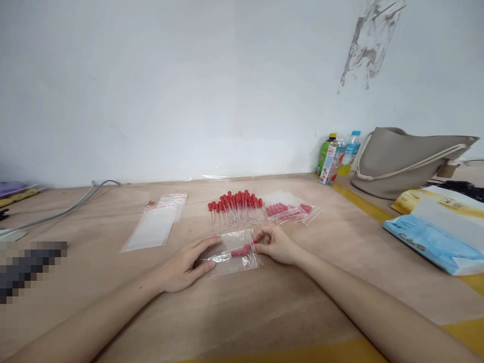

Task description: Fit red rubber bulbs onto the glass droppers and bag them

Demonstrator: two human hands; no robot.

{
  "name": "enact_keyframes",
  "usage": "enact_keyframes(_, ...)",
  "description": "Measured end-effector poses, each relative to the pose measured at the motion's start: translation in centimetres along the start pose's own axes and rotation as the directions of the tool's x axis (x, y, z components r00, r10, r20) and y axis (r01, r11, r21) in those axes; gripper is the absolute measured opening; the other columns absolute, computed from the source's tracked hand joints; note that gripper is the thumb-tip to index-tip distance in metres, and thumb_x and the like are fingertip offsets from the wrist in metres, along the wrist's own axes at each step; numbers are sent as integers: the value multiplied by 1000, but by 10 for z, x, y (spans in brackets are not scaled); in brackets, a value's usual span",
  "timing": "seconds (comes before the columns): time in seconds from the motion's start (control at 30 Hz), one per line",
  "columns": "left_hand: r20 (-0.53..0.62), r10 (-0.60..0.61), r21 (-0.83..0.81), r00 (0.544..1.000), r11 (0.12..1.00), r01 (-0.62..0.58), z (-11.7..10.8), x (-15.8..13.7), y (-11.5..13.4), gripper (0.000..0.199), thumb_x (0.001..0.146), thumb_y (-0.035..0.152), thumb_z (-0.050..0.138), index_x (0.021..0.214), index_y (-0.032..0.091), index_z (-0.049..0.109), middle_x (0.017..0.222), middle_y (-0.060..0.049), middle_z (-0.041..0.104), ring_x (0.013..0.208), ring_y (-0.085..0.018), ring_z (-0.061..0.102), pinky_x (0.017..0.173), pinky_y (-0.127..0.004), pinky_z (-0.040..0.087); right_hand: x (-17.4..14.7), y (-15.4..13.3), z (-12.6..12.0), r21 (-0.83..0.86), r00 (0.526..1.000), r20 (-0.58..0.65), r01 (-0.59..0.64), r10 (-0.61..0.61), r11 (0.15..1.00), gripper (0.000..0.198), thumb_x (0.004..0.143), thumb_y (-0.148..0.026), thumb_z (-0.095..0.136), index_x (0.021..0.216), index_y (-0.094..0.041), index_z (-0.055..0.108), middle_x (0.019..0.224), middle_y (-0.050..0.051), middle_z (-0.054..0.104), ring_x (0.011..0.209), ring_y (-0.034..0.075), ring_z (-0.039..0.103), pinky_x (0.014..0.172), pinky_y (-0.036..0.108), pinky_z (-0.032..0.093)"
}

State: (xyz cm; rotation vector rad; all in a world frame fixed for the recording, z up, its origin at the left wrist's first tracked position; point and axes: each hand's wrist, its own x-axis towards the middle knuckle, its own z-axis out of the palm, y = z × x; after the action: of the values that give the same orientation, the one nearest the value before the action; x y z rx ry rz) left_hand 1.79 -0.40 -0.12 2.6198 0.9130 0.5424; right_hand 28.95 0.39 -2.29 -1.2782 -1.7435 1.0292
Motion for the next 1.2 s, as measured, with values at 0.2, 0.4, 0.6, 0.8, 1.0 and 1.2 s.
enact_keyframes(0.2,16,13,23,1000,1000,-13,0,1,0,44,85,34,43,128,24,36,134,-6,38,121,-21,36,101,-40,32,2,-2,18,-155,952,-180,222,-249,963,14,64,-32,63,60,-19,64,78,3,56,75,15,51,70,28,41)
enact_keyframes(0.4,40,30,23,999,999,-31,3,1,-6,40,87,35,41,125,25,43,137,-5,33,122,-21,36,101,-41,31,10,-12,-2,-93,987,-75,132,-139,987,14,66,-31,58,65,-20,66,64,0,60,60,13,52,58,25,43)
enact_keyframes(0.6,96,17,34,995,999,-20,0,2,-5,40,88,37,38,126,26,41,139,-4,29,125,-21,31,103,-40,27,59,-9,-37,-322,910,-405,-53,-87,945,8,63,-23,59,64,-18,65,60,0,63,57,14,56,56,24,41)
enact_keyframes(0.8,110,13,23,994,1000,-16,0,2,-5,41,88,37,37,127,25,40,140,-4,28,125,-21,31,103,-40,27,114,-6,-32,-344,847,-528,-154,-55,926,17,60,-26,62,72,-14,65,74,8,65,81,22,59,76,32,41)
enact_keyframes(1.0,117,25,35,993,999,-29,-2,1,-4,42,88,37,36,129,26,38,140,-4,28,126,-21,30,104,-40,27,134,-1,-20,-258,825,-564,-179,2,949,10,59,-27,63,58,-17,61,66,7,64,77,22,59,73,31,41)
enact_keyframes(1.2,103,36,41,994,998,-40,-2,0,-4,41,88,36,37,129,27,38,139,-3,30,125,-21,32,103,-40,28,126,-1,-22,-105,776,-630,-103,14,989,19,67,-34,54,75,-16,57,73,6,64,71,17,59,64,27,43)
